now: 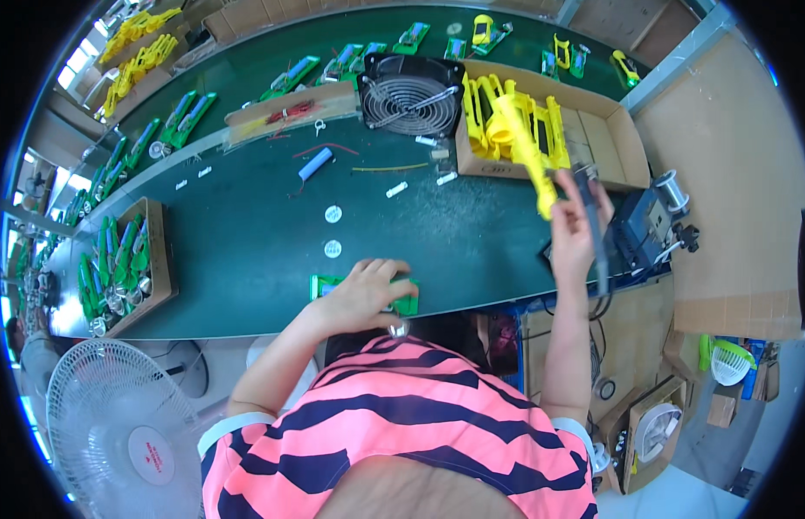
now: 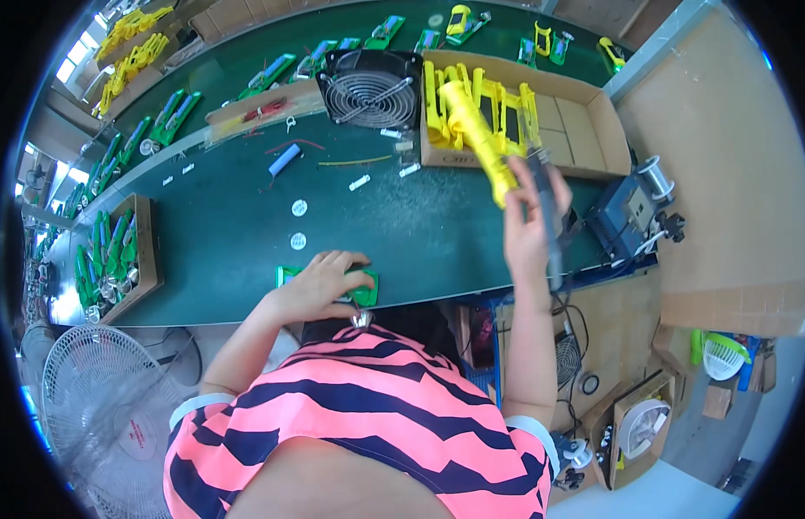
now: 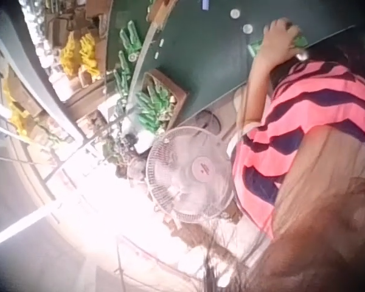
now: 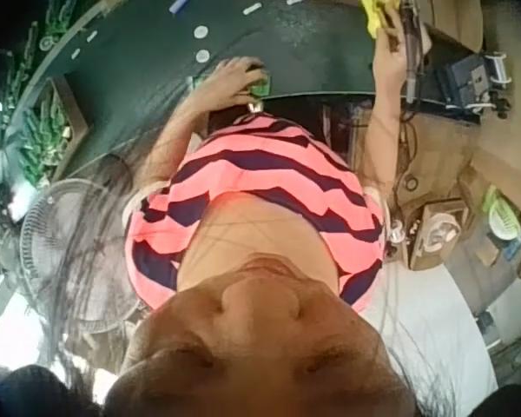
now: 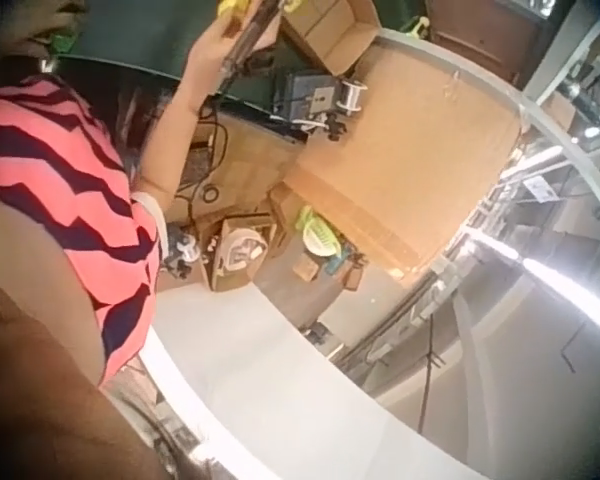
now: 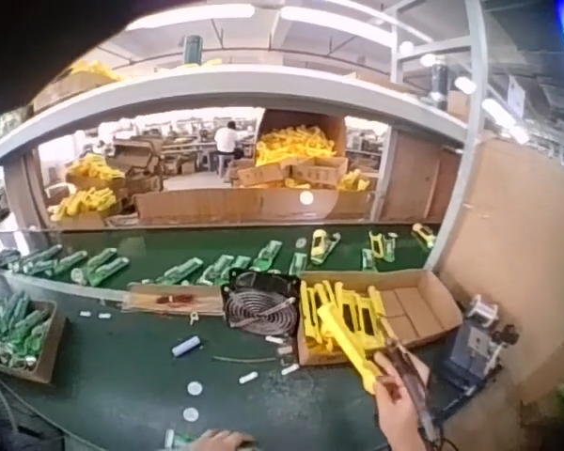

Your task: Soldering wires onto a circuit board for portable light assembly.

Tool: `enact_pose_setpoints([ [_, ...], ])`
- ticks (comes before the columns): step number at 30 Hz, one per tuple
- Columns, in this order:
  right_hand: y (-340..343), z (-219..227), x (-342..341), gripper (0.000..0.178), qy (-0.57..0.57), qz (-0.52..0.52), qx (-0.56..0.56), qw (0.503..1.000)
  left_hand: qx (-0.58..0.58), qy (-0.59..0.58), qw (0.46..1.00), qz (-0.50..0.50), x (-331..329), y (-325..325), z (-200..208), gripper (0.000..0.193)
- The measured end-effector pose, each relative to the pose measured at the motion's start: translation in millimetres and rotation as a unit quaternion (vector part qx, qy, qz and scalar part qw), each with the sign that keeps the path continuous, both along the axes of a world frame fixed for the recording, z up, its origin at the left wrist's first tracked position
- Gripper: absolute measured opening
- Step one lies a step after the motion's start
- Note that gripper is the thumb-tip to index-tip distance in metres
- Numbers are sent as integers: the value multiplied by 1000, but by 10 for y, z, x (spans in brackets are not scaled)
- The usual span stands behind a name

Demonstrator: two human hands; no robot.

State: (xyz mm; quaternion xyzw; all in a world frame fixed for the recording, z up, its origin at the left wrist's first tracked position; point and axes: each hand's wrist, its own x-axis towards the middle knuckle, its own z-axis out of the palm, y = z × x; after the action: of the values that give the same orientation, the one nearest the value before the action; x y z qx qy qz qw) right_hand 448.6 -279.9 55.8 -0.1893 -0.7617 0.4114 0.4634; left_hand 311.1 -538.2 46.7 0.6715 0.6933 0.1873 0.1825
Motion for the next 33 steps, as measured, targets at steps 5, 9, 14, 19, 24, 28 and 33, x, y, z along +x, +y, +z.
enact_pose_setpoints([
  [5, -621, -576, 109, 29, -187, 113, 45, 975, 9, -87, 994, 64, -31, 69, -136, 10],
  [9, -767, -788, 27, 35, -98, 203, 134, 965, 76, -271, 952, 120, -67, 40, -127, 9],
  [14, -820, -842, 84, 31, -151, 195, 31, 969, 126, -588, 778, 178, -103, -54, -273, 7],
  [19, -792, -695, 98, 38, -157, 270, 15, 950, 221, -595, 730, 253, -21, -12, -228, 9],
  [24, -753, -512, 41, 35, -102, 234, 139, 957, 178, -33, 922, 342, -117, -26, -36, 10],
  [28, -978, -609, 12, 18, -39, 210, -299, 930, 88, 90, 961, 245, -279, -41, -9, 5],
  [33, -937, -604, -187, 12, -73, 197, -452, 867, -16, 141, 966, 217, -236, 14, -30, 6],
])
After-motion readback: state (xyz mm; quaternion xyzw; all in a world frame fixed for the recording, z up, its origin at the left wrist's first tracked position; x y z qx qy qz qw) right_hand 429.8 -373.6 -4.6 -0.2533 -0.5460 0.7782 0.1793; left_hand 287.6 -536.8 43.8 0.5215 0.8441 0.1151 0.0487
